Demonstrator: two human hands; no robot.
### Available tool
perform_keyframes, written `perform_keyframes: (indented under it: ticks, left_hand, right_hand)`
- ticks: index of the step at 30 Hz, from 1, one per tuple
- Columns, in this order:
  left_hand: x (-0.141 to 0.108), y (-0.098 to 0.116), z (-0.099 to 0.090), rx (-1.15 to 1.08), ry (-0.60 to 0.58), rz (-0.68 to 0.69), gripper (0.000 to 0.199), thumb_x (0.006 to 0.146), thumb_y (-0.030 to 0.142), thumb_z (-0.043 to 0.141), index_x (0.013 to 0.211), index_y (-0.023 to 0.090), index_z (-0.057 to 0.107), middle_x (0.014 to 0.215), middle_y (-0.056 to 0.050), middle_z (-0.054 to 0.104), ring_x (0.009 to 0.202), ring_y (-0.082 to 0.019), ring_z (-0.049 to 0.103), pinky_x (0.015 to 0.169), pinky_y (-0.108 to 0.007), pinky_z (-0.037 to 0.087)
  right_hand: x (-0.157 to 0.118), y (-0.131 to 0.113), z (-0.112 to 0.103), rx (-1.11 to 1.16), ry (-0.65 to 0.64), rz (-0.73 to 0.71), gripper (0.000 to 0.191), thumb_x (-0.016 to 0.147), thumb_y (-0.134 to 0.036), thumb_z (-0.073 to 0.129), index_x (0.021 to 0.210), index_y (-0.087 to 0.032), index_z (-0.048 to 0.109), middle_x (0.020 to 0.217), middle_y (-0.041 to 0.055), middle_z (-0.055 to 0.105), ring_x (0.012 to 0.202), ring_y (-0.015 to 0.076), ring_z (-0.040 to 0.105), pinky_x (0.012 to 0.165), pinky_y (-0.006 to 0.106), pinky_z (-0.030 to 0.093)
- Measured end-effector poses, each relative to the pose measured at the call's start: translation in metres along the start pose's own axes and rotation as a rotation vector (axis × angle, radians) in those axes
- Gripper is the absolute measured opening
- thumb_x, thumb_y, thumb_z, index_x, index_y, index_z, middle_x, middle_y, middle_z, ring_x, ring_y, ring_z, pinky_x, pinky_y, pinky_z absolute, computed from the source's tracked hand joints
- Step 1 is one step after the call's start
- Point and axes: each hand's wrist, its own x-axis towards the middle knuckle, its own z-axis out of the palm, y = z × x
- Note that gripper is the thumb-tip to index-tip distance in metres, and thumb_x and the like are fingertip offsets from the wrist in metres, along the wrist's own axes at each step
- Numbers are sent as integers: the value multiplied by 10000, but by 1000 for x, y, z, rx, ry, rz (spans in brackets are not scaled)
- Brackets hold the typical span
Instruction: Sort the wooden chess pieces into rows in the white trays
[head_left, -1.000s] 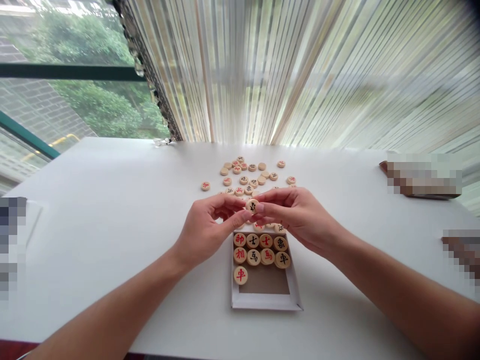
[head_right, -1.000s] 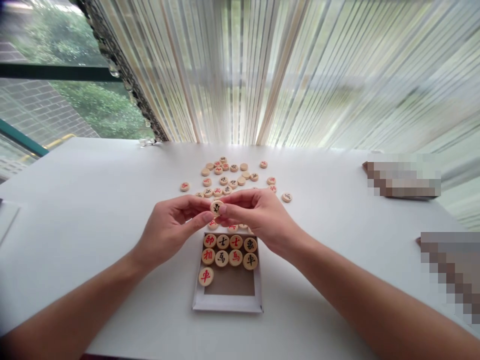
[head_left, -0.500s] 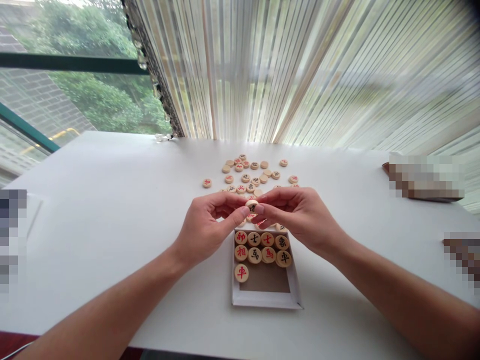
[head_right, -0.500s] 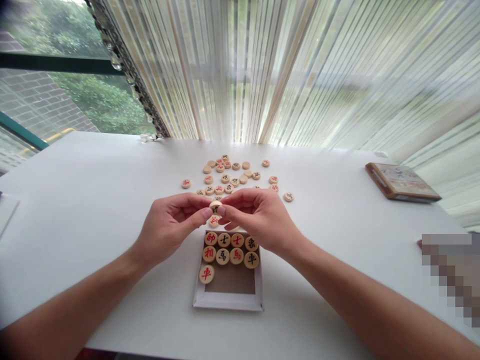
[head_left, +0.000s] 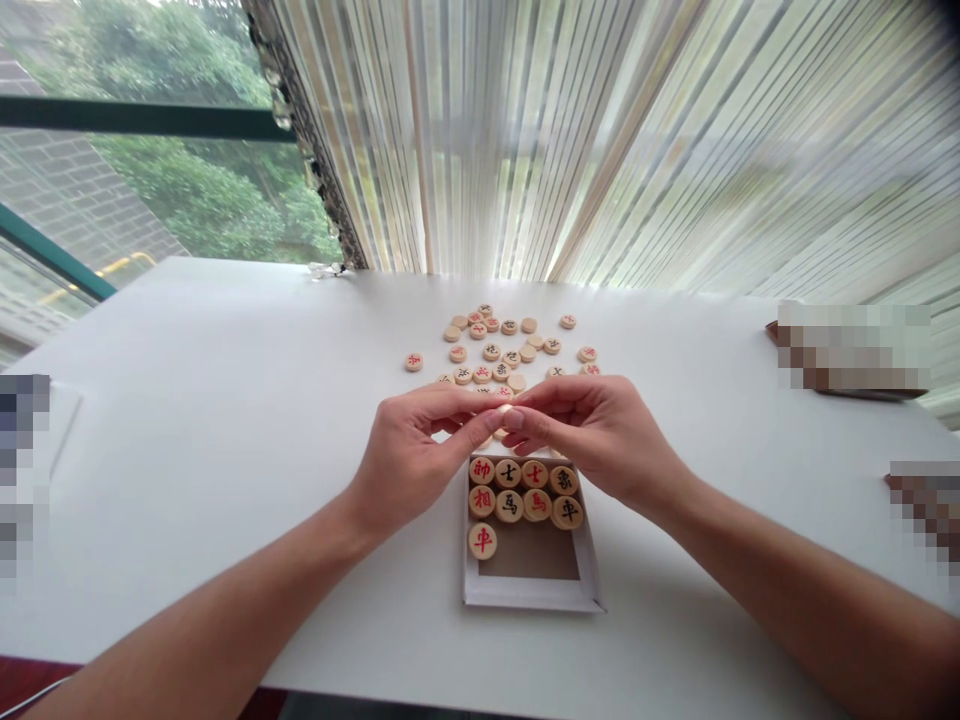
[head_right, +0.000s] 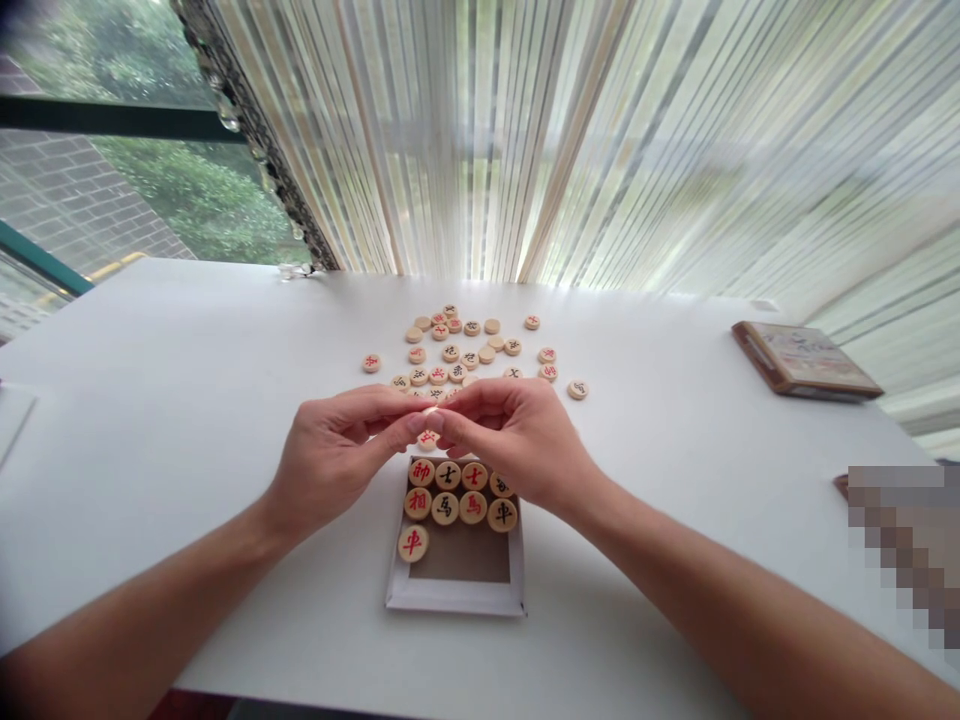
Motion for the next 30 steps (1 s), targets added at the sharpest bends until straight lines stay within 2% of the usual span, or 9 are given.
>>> perform_keyframes:
  ticks: [4, 11, 16, 19, 23, 25, 30]
  left_hand:
    - [1, 0, 0, -112, -54, -93, 170, 907, 217, 818, 1064, 240, 879, 1024, -50, 863, 893, -195, 806, 829, -290, 683]
    - [3, 0, -1, -254, -71, -209, 230, 884, 246, 852, 1112, 221, 865, 989, -63, 865, 824, -175, 811, 721, -232, 681]
    - [3, 0, -1, -315, -87, -250, 282, 875, 216, 860, 1155, 183, 847, 1023, -88, 861, 891, -219, 832, 810, -299, 712]
    - [2, 1, -1, -347, -95, -262, 317, 855, 223, 881, 1164, 163, 839, 1034, -100, 858, 916, -247, 836, 845, -344, 720]
    - [1, 2, 0, -400, -117, -235, 337, 807, 214, 925, 1130, 160, 848, 1019, -86, 861, 897, -237, 839, 863, -334, 717]
    - [0, 0, 0, -367, -114, -193, 317, 811, 198, 920, 1120, 176, 853, 1007, -72, 863, 883, -218, 838, 858, -305, 712]
    - [-3, -5, 1, -35, -88, 29, 261, 889, 146, 834, 1141, 213, 853, 1015, -55, 857, 890, -188, 818, 825, -266, 681]
  right_hand:
    - [2, 1, -1, 84, -33, 65, 302, 698, -420, 996, 846, -193, 862, 782, 67, 826, 733, 196, 799, 691, 280, 687]
    - [3, 3, -6, 239, -103, 152, 276, 804, -349, 944, 1037, -217, 875, 886, 70, 851, 764, 165, 810, 742, 257, 677]
    - [3, 3, -8, 301, -136, 171, 209, 822, -293, 936, 1009, -226, 873, 882, 46, 852, 770, 150, 811, 763, 240, 673]
    - [4, 4, -8, 315, -138, 179, 233, 792, -283, 957, 997, -210, 872, 862, 48, 849, 765, 157, 814, 764, 248, 677]
    - [4, 3, -7, 284, -116, 178, 318, 746, -275, 984, 1034, -199, 872, 869, 59, 850, 771, 162, 818, 758, 233, 673]
    - [3, 2, -6, 238, -92, 164, 361, 707, -255, 1004, 1038, -194, 873, 829, 54, 841, 731, 154, 807, 693, 202, 658]
    - [0, 0, -2, 94, -41, 115, 310, 654, -271, 1026, 901, -168, 869, 743, 48, 817, 625, 134, 754, 569, 170, 614]
